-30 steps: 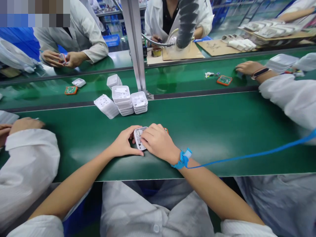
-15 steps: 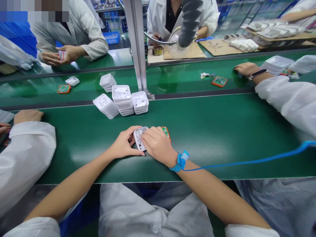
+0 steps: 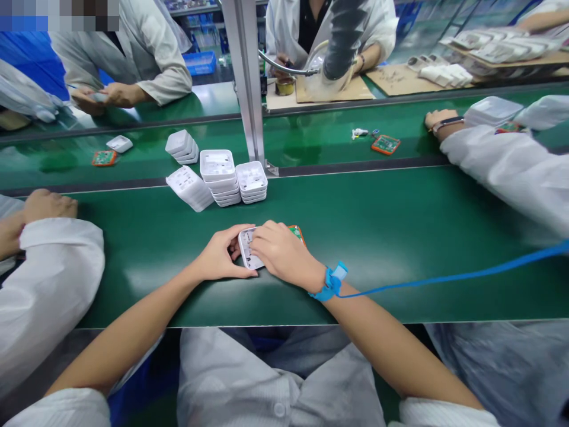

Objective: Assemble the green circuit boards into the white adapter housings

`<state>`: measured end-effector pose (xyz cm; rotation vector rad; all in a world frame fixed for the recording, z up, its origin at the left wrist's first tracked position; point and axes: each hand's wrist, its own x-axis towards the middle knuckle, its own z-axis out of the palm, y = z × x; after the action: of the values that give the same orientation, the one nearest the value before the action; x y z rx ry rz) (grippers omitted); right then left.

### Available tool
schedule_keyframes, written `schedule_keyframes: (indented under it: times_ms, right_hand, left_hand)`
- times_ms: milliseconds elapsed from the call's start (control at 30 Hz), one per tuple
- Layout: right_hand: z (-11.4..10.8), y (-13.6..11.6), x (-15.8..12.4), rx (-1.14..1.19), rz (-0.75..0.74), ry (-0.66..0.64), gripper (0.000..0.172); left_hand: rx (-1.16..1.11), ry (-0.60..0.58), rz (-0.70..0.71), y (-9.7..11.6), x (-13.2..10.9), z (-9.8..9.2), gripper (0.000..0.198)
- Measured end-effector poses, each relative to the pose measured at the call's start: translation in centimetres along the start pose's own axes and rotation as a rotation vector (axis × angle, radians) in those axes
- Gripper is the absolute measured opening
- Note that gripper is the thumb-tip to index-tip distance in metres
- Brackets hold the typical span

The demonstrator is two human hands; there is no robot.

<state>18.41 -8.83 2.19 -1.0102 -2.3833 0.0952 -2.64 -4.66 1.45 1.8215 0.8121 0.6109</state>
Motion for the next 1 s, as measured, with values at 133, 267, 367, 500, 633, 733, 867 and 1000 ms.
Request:
schedule_keyframes:
  times_ms: [133, 267, 367, 500, 633, 733, 867, 1000]
  right_hand:
    - [-0.7, 0.6, -1.5, -0.074, 0.144, -0.010, 0.012]
    - [-0.5, 0.6, -2.0, -0.252, 0.034, -0.024, 0.012]
    - [0.0, 0.3, -2.0, -0.384, -0.020, -0.019, 0.020]
    - [0.3, 0.0, -2.0, -0.418, -0.051, 0.014, 0.023]
    - [0.4, 0.3, -1.6, -0.325, -0.012, 0.017, 0.022]
    - [0.1, 0.8, -0.3, -0.091, 0.140, -0.024, 0.015]
    - [-0.5, 1.4, 1.6, 0.076, 0.357, -0.060, 0.021]
    - [-1.0, 2.0, 2.1, 0.255, 0.325, -0.249, 0.055]
  left_hand:
    - [0.042, -0.014, 0.012, 0.3, 0.1, -0.6, 0.094]
    - [0.037, -0.018, -0.005, 0.2, 0.2, -0.7, 0.093]
    - [0.049, -0.024, -0.008, 0.0, 0.2, -0.7, 0.095]
    - [0.088, -0.034, 0.008, -0.1, 0.0, -0.8, 0.095]
    - [0.116, -0.060, 0.018, 0.1, 0.0, -0.8, 0.093]
    - [0.114, -0.082, 0.050, 0.1, 0.1, -0.9, 0.091]
    - [0.108, -0.117, 0.117, -0.4, 0.2, -1.2, 0.090]
    - [0.188, -0.120, 0.271, -1.2, 0.1, -1.6, 0.087]
